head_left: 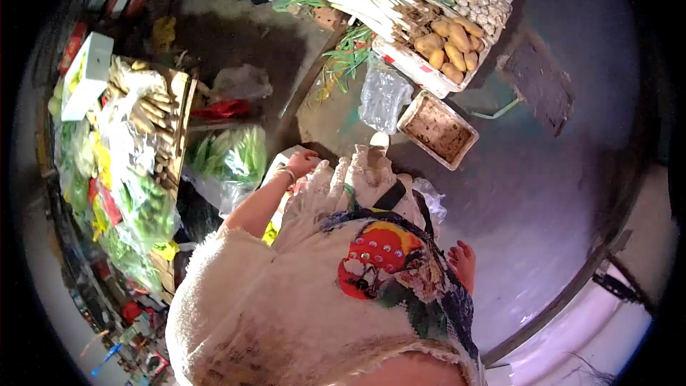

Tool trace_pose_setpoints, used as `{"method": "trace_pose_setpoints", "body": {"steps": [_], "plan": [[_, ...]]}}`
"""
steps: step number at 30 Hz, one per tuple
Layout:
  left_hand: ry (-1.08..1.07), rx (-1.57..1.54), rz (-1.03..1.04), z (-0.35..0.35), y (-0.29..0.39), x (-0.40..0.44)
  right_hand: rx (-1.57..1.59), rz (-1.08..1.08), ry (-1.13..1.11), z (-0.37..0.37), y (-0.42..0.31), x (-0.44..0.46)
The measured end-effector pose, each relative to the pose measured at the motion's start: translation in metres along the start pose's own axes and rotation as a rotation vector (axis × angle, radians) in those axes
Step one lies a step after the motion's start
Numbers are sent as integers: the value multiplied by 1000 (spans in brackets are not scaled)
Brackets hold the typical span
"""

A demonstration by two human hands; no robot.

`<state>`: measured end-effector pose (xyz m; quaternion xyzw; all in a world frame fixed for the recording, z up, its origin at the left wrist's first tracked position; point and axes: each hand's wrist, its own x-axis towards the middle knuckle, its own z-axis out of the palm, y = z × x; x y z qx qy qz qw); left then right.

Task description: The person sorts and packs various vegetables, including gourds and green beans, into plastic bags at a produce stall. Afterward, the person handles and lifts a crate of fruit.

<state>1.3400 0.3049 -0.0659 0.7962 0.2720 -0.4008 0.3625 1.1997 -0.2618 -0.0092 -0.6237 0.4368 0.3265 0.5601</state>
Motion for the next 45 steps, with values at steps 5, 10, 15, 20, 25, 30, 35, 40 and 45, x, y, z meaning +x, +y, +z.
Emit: {"method": "trace_pose_setpoints", "body": {"steps": [5, 10, 15, 20, 25, 30, 35, 40, 45], "plan": [[99, -62, 87, 20, 9, -18, -101, -66, -144, 2, -30, 17], [188, -268, 57, 71, -21, -20, -315, -167, -266, -20, -53, 41], [158, -341, -31, 120, -41, -54, -323, -50, -213, -82, -68, 90], [249, -475, 56, 190, -99, -52, -255, -27, -202, -119, -100, 112], [206, -705, -30, 215, -90, -74, -364, -102, -236, -117, -130, 132], [265, -686, -100, 224, -76, -82, -329, -73, -340, -115, -138, 159], [291, -740, -94, 226, -58, -94, -420, -101, -351, -112, -156, 162], [283, -837, -173, 214, -26, -118, -451, -144, -318, -119, -163, 151], [287, -755, -211, 204, -16, -124, -442, -86, -282, -104, -165, 145]]}}
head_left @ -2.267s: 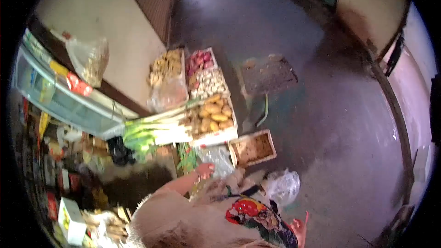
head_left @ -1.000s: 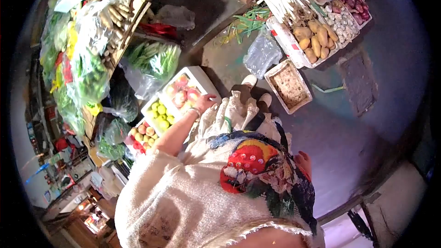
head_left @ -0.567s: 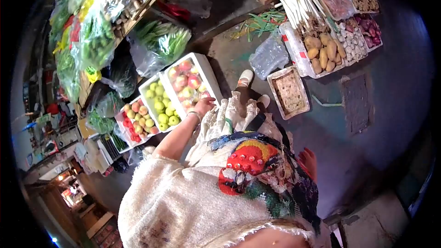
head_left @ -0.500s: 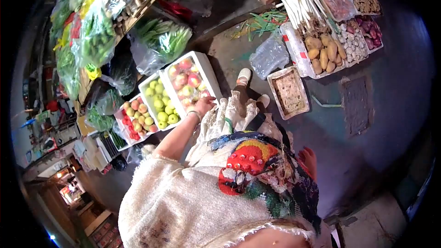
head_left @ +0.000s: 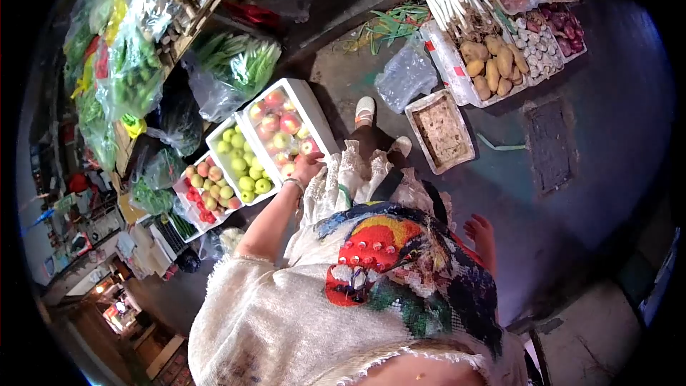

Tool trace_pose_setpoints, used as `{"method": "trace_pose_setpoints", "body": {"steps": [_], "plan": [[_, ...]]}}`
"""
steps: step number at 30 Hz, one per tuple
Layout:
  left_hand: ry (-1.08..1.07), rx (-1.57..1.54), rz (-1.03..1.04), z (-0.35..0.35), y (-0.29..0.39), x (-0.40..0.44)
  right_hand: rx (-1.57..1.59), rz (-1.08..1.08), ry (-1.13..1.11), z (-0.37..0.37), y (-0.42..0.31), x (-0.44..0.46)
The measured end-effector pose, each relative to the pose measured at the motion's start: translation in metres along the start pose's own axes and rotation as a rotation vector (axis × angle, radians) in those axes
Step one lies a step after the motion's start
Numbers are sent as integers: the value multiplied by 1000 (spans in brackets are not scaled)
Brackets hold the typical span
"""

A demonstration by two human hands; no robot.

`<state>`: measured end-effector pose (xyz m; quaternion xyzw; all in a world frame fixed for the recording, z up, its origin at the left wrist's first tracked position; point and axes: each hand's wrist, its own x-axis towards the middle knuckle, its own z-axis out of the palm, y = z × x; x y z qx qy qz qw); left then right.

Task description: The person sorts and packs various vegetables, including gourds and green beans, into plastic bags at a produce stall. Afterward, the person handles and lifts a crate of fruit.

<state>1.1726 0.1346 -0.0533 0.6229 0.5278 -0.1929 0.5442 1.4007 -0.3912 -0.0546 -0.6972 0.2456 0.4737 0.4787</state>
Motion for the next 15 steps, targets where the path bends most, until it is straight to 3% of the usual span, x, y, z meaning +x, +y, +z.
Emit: {"method": "trace_pose_setpoints", "body": {"steps": [7, 13, 15], "plan": [[4, 62, 41, -2, -26, 26, -10, -9, -51, 14, 2, 1], [16, 129, 72, -3, -12, 21, 25, 1, -43, 8, 22, 16], [-15, 101, 53, -4, 9, 7, 78, -41, -151, 0, 32, 28]]}}
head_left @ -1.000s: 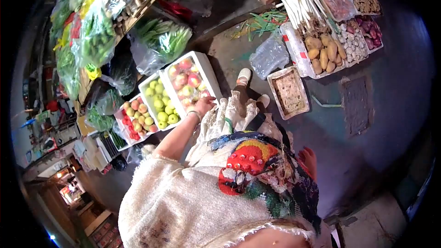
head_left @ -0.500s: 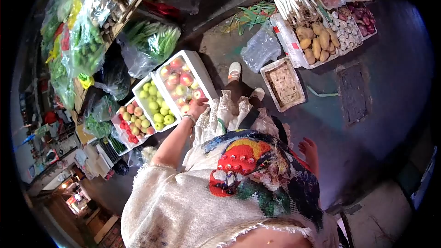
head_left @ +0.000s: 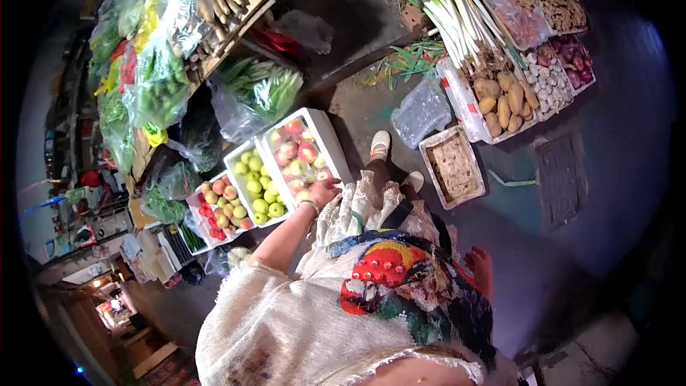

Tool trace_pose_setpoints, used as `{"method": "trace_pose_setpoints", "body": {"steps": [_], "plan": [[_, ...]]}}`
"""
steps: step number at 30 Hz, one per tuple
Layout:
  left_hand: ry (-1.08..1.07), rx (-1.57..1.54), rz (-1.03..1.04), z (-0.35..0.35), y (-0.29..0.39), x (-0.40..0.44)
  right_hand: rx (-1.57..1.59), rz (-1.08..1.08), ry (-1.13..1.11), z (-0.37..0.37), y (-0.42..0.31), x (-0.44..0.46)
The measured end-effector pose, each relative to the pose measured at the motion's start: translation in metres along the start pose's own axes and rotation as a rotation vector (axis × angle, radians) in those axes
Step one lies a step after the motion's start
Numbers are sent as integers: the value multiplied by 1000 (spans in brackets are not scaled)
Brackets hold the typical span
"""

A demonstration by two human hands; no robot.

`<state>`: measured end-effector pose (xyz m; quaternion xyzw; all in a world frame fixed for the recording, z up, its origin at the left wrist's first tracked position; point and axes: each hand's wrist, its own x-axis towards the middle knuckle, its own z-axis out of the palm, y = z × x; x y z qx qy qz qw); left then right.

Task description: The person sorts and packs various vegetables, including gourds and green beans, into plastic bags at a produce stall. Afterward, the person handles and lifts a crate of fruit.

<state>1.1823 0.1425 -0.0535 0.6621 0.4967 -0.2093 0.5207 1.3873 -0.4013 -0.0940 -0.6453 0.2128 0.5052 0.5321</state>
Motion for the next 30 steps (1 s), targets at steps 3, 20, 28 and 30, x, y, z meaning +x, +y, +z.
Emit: {"method": "trace_pose_setpoints", "body": {"steps": [3, 20, 28, 30], "plan": [[-1, 54, 13, -1, 2, -1, -44, 38, 114, 13, -9, -7], [-10, 20, 36, 4, -18, 11, 48, 22, 117, 19, -9, -7], [26, 17, 18, 5, -15, 7, 74, 31, 85, 17, 0, -9], [14, 18, 15, 4, -15, 9, 53, 51, 111, 19, 0, -9]]}}
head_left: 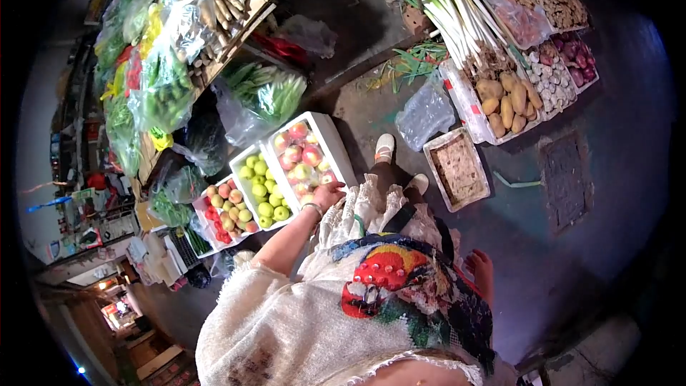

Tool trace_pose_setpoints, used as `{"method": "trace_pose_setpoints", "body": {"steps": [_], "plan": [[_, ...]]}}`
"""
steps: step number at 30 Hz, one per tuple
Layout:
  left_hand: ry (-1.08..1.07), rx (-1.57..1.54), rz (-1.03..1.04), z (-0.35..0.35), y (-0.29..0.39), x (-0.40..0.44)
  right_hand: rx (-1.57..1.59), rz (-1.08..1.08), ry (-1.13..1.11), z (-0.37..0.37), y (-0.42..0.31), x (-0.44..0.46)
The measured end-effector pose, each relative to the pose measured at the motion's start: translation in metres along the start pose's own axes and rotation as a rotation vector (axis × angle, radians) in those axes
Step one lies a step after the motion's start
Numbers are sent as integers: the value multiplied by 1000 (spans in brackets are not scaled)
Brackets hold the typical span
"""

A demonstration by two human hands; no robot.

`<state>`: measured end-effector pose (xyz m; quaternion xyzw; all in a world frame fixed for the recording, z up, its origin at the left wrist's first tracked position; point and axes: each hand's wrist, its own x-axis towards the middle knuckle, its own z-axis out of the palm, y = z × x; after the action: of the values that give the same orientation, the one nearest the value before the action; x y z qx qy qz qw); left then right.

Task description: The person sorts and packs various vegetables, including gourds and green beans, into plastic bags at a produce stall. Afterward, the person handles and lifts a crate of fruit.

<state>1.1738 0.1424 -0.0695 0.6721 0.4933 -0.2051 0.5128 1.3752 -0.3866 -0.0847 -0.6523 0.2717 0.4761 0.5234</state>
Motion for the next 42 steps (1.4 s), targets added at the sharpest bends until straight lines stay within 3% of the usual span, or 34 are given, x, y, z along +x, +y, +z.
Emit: {"method": "trace_pose_setpoints", "body": {"steps": [6, 9, 11, 13, 16, 17, 20, 23, 25, 27, 33, 36, 42], "plan": [[4, 113, 67, -2, -10, 9, 3, -67, -1, -2, 9, 3], [-44, -85, 39, -5, -5, 4, -28, -55, 38, 1, 7, 5], [-54, 55, 18, -13, 20, -9, -78, -91, 39, 1, 10, 8], [-77, -58, -14, -13, 21, -9, -86, -20, 86, 9, 6, 10], [-87, 15, 134, -18, -6, 7, 24, -33, 105, 18, 3, 1], [-118, -133, 133, -19, -26, 18, -3, -51, 96, 22, 0, -4], [-153, -160, 142, -22, -45, 38, -27, -35, 95, 23, 4, -4], [-94, 85, 166, -29, -44, 44, -13, 15, 99, 27, 10, -8], [-67, 30, 277, -27, -42, 45, 6, 34, 108, 29, 13, -12], [-82, 157, 235, -30, -2, 27, -7, 36, 123, 32, 19, -12], [-78, 89, 233, -29, 9, 32, 42, -3, 114, 34, 25, -20], [-59, 236, 244, -28, 30, 17, 61, 4, 104, 38, 27, -21], [-72, 223, 206, -26, 10, 30, 47, 40, 76, 36, 33, -17]]}}
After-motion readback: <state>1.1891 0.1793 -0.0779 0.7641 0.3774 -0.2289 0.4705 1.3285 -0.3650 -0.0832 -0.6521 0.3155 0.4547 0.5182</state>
